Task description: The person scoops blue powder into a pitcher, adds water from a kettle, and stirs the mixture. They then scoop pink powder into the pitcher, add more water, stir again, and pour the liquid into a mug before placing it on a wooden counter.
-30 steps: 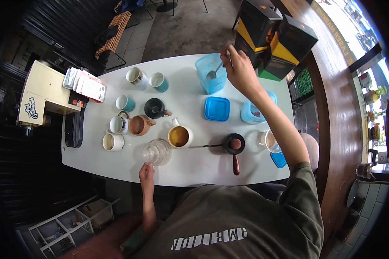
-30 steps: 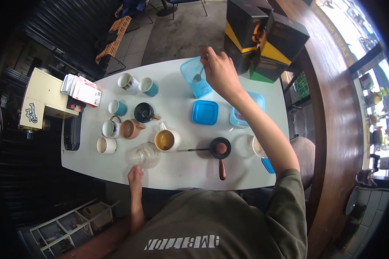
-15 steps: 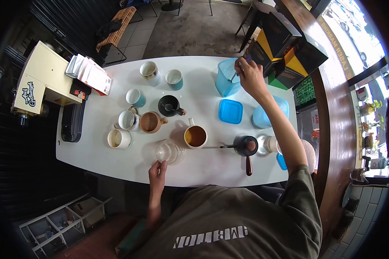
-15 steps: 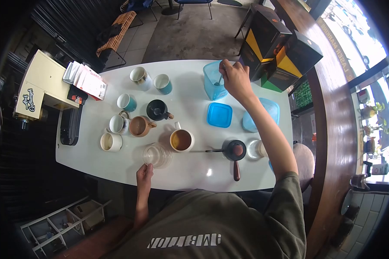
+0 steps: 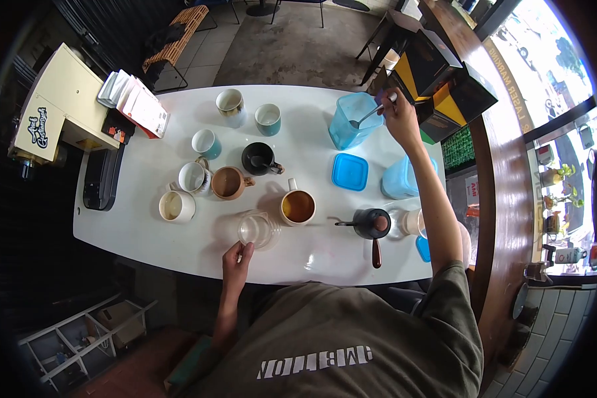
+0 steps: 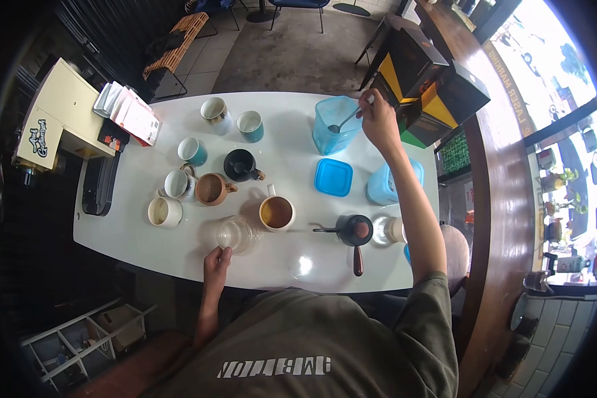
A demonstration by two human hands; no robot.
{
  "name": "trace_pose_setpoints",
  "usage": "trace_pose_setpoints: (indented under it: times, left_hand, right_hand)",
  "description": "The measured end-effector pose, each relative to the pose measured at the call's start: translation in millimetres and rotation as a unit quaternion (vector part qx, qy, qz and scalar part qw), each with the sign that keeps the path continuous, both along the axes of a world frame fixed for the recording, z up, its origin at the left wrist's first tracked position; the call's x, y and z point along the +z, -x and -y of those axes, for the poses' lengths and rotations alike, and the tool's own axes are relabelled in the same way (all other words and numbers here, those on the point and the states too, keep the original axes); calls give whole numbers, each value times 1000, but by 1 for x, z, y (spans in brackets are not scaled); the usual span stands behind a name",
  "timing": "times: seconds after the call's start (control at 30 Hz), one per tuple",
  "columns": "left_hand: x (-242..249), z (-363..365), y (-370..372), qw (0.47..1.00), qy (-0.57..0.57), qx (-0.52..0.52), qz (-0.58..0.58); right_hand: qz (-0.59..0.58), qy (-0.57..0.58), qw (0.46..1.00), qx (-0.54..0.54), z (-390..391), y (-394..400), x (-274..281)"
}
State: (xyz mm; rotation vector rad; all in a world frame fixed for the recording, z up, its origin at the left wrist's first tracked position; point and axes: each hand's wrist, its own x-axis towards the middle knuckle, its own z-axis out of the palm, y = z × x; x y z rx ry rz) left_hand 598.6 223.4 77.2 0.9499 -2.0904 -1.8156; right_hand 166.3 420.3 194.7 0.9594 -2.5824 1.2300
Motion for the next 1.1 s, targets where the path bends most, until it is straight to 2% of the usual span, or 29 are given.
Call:
trace_pose_setpoints:
  times: [0.07,0.3,0.43,0.5,0.57,0.7,0.77,0.87,0.97,1.1]
  left_hand:
    - [-1,-1,0,1000,1,7,-1]
    - [-6,-1,0,1000,20,18,11]
    - [-16,0,-2,999,22,34,-2]
    - [-15,-1,-4,999,24,33,-4]
    - [-6,-4,-1,999,-16,37,-19]
    - [-5,-5,-1,999,-10,33,-20]
    - [-4,-7,1,998,21,26,-59]
    - [7,-10,-2,996,69,20,-53]
    - [24,-14,-3,994,44,46,-88]
    - [57,-16,2,988,45,65,-133]
  right_hand:
    - [31,32,998,-37,-2,-4,10]
    - [58,72,993,-68,-25,20,4]
    - [72,105,989,-75,-38,38,-10]
    - [123,158,977,-72,-44,41,-14]
    - [133,170,974,-73,-50,44,-17]
    - [166,231,956,-74,-58,46,-18]
    - [176,251,949,-70,-63,45,-15]
    - [214,281,933,-75,-65,18,15]
    - [220,343,913,-15,-64,-12,34]
    - [210,327,921,25,-49,-72,52]
